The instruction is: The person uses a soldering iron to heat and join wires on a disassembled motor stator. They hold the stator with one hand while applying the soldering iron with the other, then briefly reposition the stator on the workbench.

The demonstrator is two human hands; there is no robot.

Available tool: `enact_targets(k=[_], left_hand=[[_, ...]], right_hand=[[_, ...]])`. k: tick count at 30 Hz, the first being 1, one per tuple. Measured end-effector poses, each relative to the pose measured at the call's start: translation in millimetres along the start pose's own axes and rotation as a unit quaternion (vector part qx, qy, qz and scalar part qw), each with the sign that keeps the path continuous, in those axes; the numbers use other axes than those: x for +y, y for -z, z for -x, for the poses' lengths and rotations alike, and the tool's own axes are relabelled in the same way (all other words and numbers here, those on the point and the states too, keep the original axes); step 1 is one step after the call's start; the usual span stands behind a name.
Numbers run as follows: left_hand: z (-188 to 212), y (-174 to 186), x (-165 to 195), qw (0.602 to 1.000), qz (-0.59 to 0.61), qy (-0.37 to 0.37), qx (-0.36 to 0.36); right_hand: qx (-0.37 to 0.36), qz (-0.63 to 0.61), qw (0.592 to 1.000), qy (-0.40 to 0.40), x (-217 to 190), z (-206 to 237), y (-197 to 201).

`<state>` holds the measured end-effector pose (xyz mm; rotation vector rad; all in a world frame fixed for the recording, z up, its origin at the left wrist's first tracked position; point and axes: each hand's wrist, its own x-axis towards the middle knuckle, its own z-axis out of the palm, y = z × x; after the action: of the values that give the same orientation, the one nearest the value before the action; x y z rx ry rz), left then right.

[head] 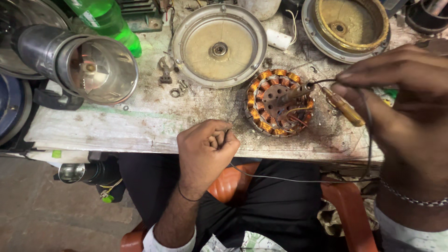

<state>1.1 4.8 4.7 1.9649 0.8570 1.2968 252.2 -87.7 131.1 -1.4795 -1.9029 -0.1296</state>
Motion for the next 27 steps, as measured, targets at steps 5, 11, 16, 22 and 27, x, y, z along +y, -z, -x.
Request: enact_targets(k=[5,11,16,22,27], left_hand=[[0,1,-1,1.000,-0.014,-0.012,0.006],[2,1,-2,1.000,-0.001,0.002,0.010],[3,4,-6,0.998,0.045,0.041,-0.003],[3,2,-7,0.999,0.037,0.024,0.003],[3,4,-4,0.998,0.044,0.047,-0.014]], right_hand=[[0.029,-0.005,0.999,-0.031,-11,-2,-2],[0.009,-0.025,0.999,-0.022,-5,-4,0],[0.007,-0.023,1.000,-0.005,1,2,0],[0.011,-0.023,0.999,-0.019,4,5,0],[0.052,-0.073,0.995,-0.045,7,14,-7]])
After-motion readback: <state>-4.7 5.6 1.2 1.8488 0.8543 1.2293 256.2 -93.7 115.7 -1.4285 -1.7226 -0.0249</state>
